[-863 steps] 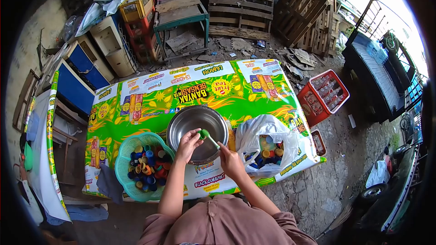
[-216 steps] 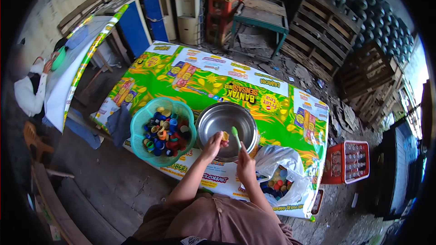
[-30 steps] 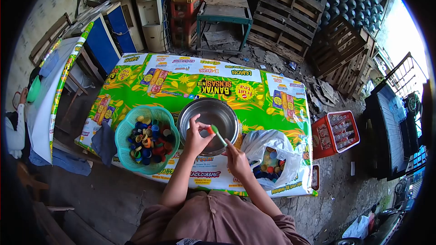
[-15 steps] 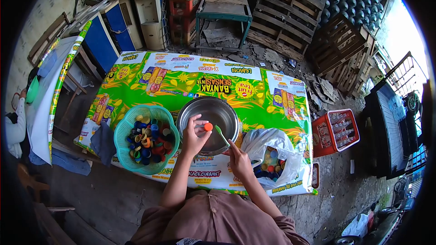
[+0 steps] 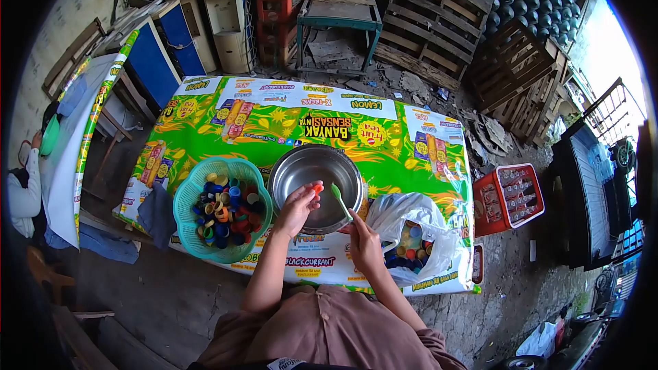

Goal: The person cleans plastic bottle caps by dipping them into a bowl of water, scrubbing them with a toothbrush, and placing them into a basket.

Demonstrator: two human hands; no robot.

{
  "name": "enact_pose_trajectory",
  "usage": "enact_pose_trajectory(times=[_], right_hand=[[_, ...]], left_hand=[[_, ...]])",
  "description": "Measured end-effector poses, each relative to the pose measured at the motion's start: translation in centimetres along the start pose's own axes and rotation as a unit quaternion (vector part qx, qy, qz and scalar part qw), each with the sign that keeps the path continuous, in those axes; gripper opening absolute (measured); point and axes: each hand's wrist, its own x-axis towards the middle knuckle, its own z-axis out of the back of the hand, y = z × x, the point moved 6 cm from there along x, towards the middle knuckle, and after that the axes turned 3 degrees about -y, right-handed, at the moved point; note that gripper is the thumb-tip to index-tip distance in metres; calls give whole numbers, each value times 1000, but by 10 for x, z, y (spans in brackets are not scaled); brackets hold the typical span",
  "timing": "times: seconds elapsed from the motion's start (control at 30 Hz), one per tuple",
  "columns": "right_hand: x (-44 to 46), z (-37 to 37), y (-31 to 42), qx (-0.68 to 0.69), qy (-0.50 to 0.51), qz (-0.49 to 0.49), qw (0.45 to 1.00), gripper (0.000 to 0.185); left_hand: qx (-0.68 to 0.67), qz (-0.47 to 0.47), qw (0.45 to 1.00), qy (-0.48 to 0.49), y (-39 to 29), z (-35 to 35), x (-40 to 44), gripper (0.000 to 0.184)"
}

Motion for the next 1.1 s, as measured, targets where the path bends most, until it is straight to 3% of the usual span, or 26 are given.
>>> enact_pose_trajectory(times=[0.07, 0.2, 0.27, 0.4, 0.5, 0.57, 0.73, 0.83, 1.03, 1.1], right_hand=[[0, -3, 0, 11, 6, -3, 1000, 35], [3, -15, -4, -40, 48, -2, 998, 34], [5, -18, -11, -24, 32, -8, 999, 34], [3, -21, 2, -22, 31, 18, 999, 34], [9, -24, -18, 1, 21, -43, 999, 33], [9, -28, -11, -22, 20, -17, 999, 33], [12, -33, -18, -25, -14, -26, 999, 32], [10, -35, -1, -50, 36, 5, 998, 32], [15, -37, -14, -16, 6, -6, 1000, 32], [12, -41, -12, -74, 50, -2, 996, 33]], left_hand=[[-110, 31, 993, 35, 1, -2, 1, 26], [-128, 37, 990, 44, -2, -10, -1, 28], [-19, 8, 1000, 0, 5, 2, 2, 28], [15, -6, 1000, -25, 3, 2, 1, 30], [95, -68, 992, -50, 5, 9, 4, 32], [139, -125, 981, -43, 4, 11, 6, 34], [159, -114, 976, -91, 3, 14, 3, 31], [125, -121, 981, -82, 5, 17, 6, 31], [155, -111, 978, -89, 7, 22, 1, 29], [82, -37, 993, -82, 14, 22, 1, 30]])
